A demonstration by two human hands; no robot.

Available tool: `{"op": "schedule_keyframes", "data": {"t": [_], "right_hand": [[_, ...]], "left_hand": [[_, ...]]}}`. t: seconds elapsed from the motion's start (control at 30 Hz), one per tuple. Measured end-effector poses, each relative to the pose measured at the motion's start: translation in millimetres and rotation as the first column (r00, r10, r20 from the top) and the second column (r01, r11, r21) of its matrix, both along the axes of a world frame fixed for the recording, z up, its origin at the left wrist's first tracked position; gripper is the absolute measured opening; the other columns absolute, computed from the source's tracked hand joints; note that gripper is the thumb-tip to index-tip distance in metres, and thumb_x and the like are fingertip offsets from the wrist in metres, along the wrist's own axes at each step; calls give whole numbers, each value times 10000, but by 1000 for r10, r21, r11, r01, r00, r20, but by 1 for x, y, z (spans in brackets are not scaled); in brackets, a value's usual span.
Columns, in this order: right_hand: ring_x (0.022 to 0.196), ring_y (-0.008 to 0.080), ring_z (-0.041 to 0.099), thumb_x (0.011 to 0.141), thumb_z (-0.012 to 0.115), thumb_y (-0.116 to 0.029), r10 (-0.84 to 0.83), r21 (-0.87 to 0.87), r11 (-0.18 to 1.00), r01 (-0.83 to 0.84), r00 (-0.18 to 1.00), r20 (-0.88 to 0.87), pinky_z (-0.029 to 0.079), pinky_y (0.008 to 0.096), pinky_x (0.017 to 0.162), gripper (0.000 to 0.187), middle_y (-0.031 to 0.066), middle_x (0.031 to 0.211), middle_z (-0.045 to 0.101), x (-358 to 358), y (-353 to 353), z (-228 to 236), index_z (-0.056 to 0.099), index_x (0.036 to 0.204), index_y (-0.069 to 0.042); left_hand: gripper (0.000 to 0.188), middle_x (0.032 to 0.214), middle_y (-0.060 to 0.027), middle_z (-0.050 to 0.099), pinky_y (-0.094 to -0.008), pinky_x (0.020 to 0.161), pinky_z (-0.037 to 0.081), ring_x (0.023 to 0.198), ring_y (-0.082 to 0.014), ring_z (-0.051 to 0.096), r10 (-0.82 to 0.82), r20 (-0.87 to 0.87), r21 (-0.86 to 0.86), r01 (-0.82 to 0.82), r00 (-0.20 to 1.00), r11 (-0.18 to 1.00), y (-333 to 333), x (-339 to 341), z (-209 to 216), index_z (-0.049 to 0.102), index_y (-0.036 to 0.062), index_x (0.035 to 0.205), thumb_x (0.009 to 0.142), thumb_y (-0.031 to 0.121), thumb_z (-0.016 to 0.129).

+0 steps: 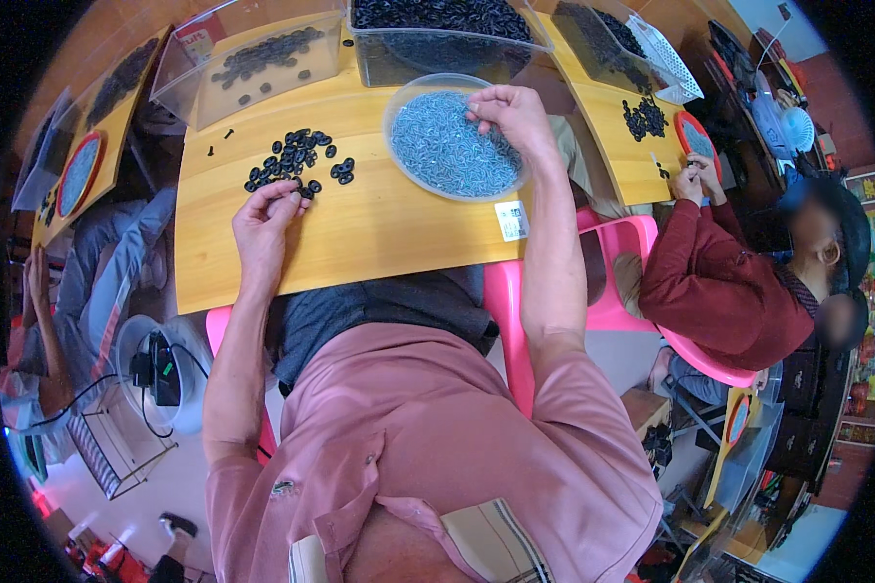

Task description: The person assembles plastic components by inserting small metal pins into them by hand.

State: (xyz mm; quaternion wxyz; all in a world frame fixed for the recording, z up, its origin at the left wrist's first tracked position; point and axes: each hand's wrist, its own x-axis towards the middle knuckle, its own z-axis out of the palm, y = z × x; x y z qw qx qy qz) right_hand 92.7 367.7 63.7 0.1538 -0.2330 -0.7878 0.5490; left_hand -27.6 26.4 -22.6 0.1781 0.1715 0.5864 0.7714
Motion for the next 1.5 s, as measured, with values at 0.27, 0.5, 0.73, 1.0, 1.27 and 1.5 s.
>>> {"op": "schedule_keyframes", "data": {"t": [0.27,0.5,0.73,1.0,1.27,1.5], "right_hand": [[672,55,575,820,708,-47,61,-9,998,-61,998,16,412,205,632,161,-7,795,674,1,-10,8,710,980,-27],[660,78,585,788,711,9,80,-8,997,-80,997,-2,490,223,642,213,20,777,668,-1,-7,-2,701,1000,25],[791,187,705,793,709,-107,-198,517,846,129,977,80,533,313,772,197,115,840,739,-13,-6,-14,759,976,-53],[826,241,715,811,686,-185,-175,576,817,35,966,189,530,357,803,195,135,848,738,-25,4,-33,766,951,-74],[694,142,660,825,707,-115,-190,375,919,121,969,154,520,289,694,142,81,817,722,-18,0,-23,734,918,-11],[723,71,604,811,700,30,-2,-68,998,-8,991,-137,476,207,703,178,6,819,664,-15,-18,-6,663,982,-1]], "left_hand": [[149,833,-66,695,-234,756,528,795,-118,671,2,-17,-35,-3,1000,999,0,0,1,664,-39,1055,910,-26,633],[147,836,-66,696,-231,744,522,773,-112,663,-17,-23,-19,17,1000,1000,-1,0,-1,666,-39,1054,912,-28,631],[138,832,-64,698,-229,723,516,759,-101,649,-15,-33,-40,14,999,999,-1,1,1,670,-34,1045,912,-28,632],[134,824,-60,697,-223,708,509,741,-93,636,-17,-38,-26,16,999,1000,3,2,2,677,-27,1039,912,-19,638],[134,827,-60,700,-220,703,506,735,-89,633,-24,-38,-56,22,999,998,0,1,2,680,-22,1042,914,-8,641],[143,863,-78,707,-238,768,533,810,-124,681,-21,-8,-28,21,1000,999,-4,-1,-2,671,-32,1051,914,-6,639]]}}
